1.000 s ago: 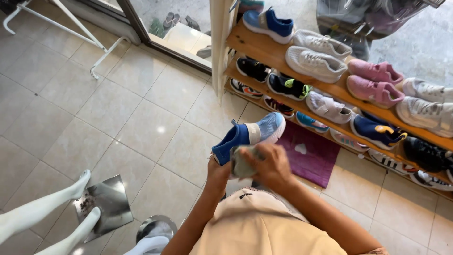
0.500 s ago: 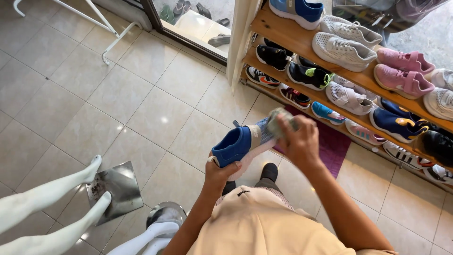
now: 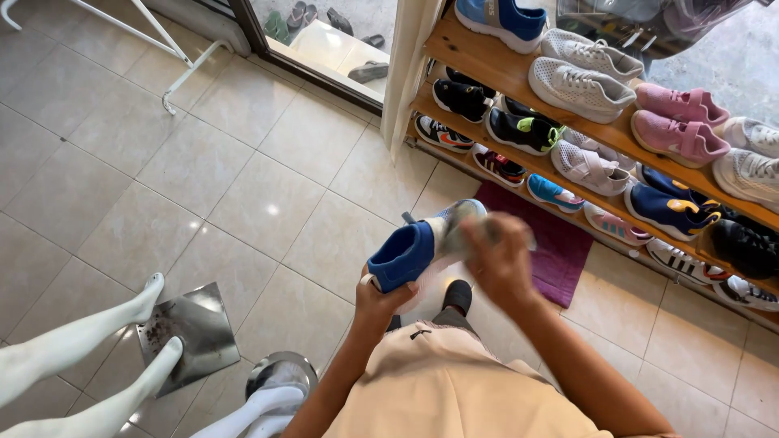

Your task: Wiping and cleaning various shoes on a display shelf with a cleaning cloth.

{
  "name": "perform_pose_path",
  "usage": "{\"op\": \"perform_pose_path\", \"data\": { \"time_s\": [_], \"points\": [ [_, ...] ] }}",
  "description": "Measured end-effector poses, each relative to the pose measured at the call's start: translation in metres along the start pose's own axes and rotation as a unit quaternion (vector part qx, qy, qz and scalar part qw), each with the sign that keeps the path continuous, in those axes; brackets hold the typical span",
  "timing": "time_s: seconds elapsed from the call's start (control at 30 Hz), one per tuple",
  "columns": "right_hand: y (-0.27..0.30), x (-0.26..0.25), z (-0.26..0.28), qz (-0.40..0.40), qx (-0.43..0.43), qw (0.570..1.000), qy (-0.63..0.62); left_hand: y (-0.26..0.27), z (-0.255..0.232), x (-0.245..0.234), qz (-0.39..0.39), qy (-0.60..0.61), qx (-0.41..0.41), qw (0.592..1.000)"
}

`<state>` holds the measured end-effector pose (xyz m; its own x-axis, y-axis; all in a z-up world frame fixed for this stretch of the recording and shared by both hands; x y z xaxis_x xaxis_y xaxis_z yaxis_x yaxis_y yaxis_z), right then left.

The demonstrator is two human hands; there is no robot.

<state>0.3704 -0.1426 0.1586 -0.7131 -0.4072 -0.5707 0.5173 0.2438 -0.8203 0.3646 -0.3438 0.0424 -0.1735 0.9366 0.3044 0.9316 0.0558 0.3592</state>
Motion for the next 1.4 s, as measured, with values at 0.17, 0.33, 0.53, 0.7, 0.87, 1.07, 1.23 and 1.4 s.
{"op": "perform_pose_path", "data": {
  "time_s": [0.17,0.33,0.53,0.7,0.87,1.07,1.23,1.4],
  "points": [
    [0.004,-0.004,0.014,-0.038,-0.077,0.996,-0.017,0.003,-0.007,0.004,0.028,0.015,-0.003,0.999],
    [0.022,-0.007,-0.066,-0.009,0.125,0.991,0.051,0.013,-0.03,0.012,0.052,-0.082,0.175,0.98],
    [0.036,0.002,-0.08,-0.037,0.046,0.997,0.04,0.043,-0.093,0.021,0.027,-0.218,0.438,0.872],
    [0.006,-0.018,-0.089,0.001,0.205,0.978,-0.029,0.05,-0.099,0.034,0.061,-0.308,0.547,0.776],
    [-0.048,-0.028,-0.02,0.076,0.111,0.972,-0.195,0.063,-0.097,0.048,0.06,-0.359,0.647,0.67],
    [-0.043,-0.021,-0.041,0.122,0.14,0.982,0.035,0.071,-0.09,0.051,0.075,-0.375,0.656,0.651],
    [-0.051,-0.022,0.009,0.108,0.009,0.99,-0.086,0.074,-0.086,0.05,0.071,-0.394,0.658,0.638],
    [-0.04,-0.011,-0.034,0.124,0.085,0.986,0.07,0.078,-0.09,0.05,0.063,-0.37,0.657,0.653]
  ]
}}
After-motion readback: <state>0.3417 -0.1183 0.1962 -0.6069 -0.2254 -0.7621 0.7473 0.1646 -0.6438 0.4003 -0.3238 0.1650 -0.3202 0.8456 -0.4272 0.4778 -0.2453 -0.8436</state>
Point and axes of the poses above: each hand's wrist, its own y-axis away from the middle knuckle, its own x-axis out of the palm, z = x × y, the point moved 7 cm from there along -y, towards the middle knuckle, and after that the axes turned 12 degrees about -z, right-handed, at the moved point
